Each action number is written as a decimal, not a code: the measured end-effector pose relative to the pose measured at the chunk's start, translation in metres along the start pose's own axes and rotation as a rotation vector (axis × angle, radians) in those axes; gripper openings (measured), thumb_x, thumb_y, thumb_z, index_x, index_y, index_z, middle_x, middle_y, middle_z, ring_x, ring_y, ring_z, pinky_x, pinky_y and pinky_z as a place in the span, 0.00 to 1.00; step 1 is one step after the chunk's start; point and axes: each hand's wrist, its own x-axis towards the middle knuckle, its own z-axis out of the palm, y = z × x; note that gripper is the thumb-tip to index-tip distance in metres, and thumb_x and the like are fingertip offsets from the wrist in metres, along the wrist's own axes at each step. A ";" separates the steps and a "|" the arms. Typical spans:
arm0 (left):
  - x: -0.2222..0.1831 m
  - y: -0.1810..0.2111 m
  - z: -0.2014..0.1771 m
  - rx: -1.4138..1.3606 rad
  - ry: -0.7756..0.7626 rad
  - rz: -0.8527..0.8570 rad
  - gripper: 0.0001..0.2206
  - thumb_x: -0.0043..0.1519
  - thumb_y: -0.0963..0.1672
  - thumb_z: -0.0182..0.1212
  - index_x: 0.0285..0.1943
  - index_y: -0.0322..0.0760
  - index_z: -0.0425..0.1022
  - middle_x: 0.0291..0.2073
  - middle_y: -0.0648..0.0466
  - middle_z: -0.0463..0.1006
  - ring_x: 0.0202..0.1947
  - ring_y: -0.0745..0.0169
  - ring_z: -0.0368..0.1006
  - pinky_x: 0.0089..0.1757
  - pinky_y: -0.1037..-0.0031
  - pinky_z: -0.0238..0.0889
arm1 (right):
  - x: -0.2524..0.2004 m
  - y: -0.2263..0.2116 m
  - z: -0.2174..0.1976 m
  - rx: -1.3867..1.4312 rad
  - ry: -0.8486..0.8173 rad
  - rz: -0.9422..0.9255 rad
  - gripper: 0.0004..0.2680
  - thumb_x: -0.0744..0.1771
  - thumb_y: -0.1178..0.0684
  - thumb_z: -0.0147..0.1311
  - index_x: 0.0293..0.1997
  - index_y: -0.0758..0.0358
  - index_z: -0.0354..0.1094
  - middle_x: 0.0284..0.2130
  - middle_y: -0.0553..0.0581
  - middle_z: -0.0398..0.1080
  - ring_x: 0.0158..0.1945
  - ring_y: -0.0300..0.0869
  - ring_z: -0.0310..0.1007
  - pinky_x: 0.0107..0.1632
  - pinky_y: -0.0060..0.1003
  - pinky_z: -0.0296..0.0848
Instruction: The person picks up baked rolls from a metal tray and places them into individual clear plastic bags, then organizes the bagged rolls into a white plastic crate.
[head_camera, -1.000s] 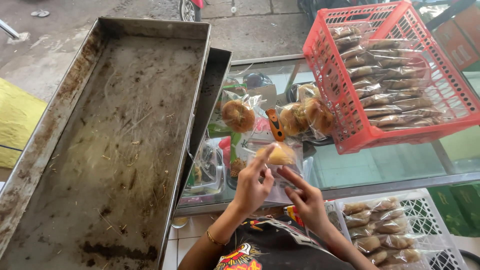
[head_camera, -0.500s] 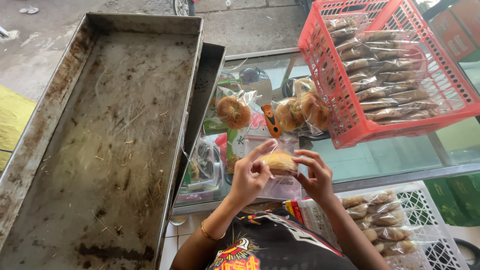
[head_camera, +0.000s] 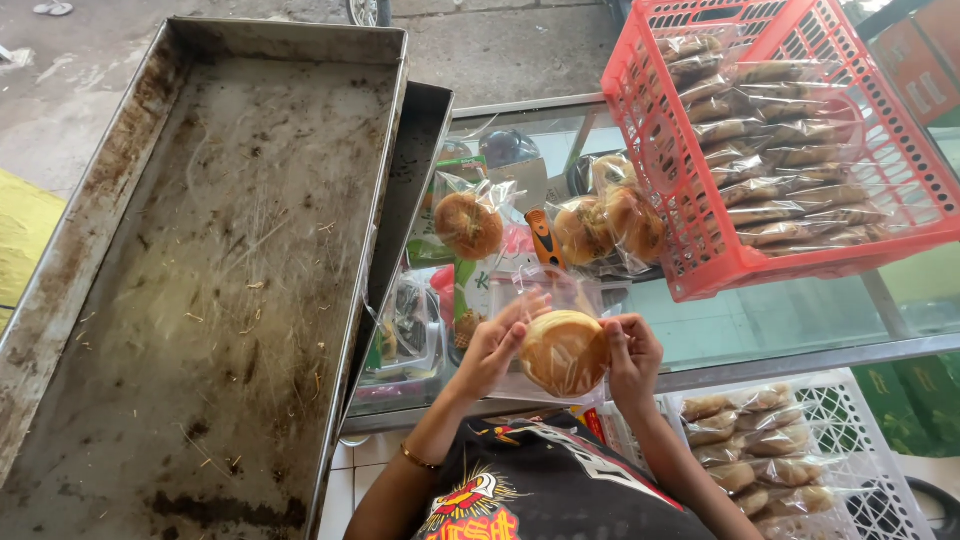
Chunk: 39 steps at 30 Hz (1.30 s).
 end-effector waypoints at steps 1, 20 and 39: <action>-0.001 -0.007 -0.001 -0.001 -0.001 -0.003 0.35 0.63 0.57 0.52 0.76 0.42 0.47 0.66 0.48 0.68 0.66 0.58 0.67 0.61 0.66 0.66 | -0.002 0.004 0.001 -0.001 0.002 0.002 0.07 0.72 0.53 0.50 0.43 0.67 0.70 0.30 0.44 0.68 0.29 0.24 0.58 0.31 0.21 0.57; 0.004 -0.010 0.005 0.142 -0.013 -0.140 0.13 0.74 0.41 0.42 0.60 0.28 0.69 0.46 0.43 0.84 0.52 0.62 0.79 0.53 0.74 0.71 | 0.092 -0.099 0.023 -0.528 -0.648 0.059 0.16 0.63 0.44 0.62 0.52 0.62 0.76 0.39 0.47 0.76 0.21 0.26 0.49 0.23 0.26 0.52; 0.004 -0.016 0.004 0.264 0.088 -0.168 0.18 0.69 0.37 0.43 0.69 0.32 0.67 0.51 0.45 0.82 0.51 0.63 0.76 0.51 0.75 0.70 | 0.088 -0.100 0.050 -0.682 -0.393 -0.468 0.07 0.66 0.57 0.61 0.48 0.61 0.75 0.39 0.55 0.77 0.40 0.40 0.78 0.41 0.35 0.75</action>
